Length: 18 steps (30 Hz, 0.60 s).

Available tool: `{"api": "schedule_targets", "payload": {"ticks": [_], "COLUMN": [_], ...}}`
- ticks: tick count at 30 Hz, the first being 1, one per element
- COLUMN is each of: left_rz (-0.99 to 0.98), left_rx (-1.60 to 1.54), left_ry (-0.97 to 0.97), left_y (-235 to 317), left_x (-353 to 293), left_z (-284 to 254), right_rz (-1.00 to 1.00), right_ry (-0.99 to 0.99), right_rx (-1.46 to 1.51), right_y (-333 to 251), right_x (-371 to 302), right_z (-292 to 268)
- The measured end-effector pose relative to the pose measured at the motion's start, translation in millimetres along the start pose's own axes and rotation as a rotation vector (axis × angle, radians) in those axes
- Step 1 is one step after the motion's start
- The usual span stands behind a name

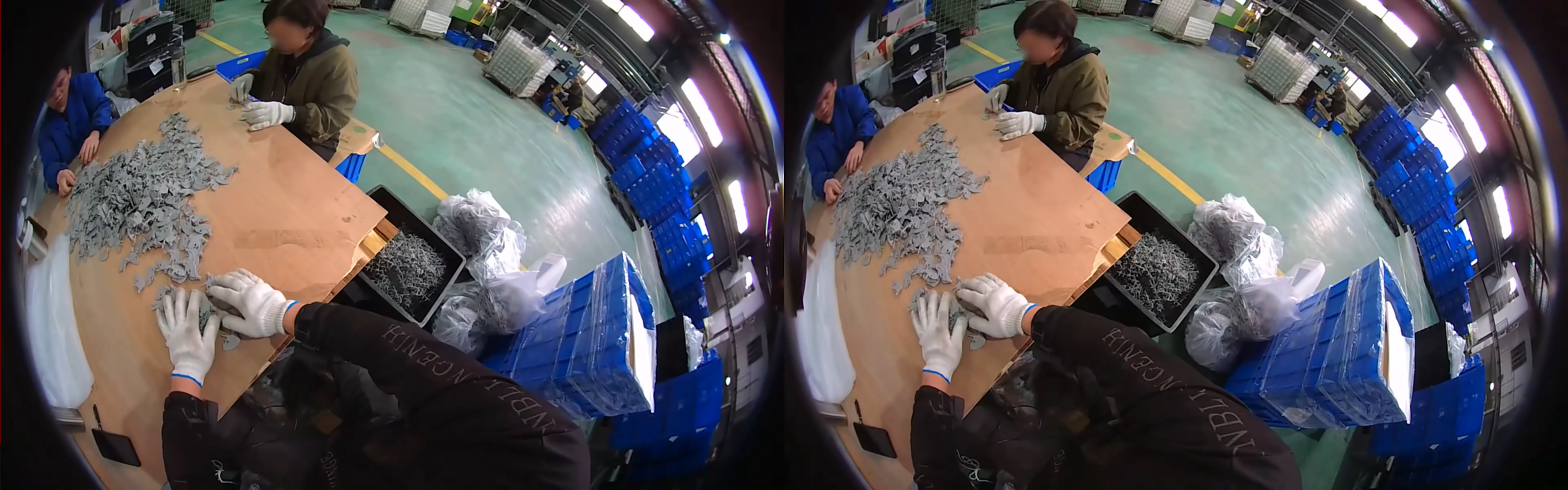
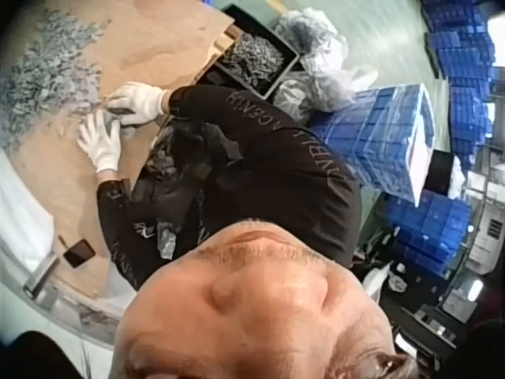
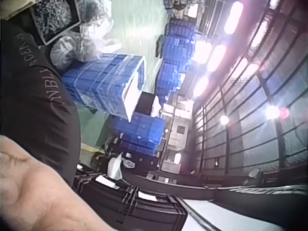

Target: Sorting and inspecting a pile of small gray plastic parts on a wooden table in a factory setting.

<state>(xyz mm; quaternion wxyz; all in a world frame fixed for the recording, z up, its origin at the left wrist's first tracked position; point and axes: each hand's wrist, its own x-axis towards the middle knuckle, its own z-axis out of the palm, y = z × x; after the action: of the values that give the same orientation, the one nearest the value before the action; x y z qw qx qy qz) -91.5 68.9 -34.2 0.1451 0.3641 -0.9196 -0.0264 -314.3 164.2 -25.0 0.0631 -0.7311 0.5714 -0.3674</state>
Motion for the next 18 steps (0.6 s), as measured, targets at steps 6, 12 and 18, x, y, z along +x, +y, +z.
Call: {"api": "schedule_targets", "payload": {"ticks": [6,12,18], "left_rz": [0.139,0.011,0.134], "left_rx": [0.026,0.024,0.016], "left_ry": [-0.026,0.018,0.053], "left_y": [-5,-19,-19], "left_x": [-24,-20,-28], "left_z": [-17,9,0], "right_rz": [-0.133,0.067,0.209], "right_ry": [-0.084,0.030,-0.206], "right_rx": [-0.163,-0.118,0.024], "right_y": [-3,-14,-20], "right_x": [-3,6,25], "right_z": [1,11,-12]}}
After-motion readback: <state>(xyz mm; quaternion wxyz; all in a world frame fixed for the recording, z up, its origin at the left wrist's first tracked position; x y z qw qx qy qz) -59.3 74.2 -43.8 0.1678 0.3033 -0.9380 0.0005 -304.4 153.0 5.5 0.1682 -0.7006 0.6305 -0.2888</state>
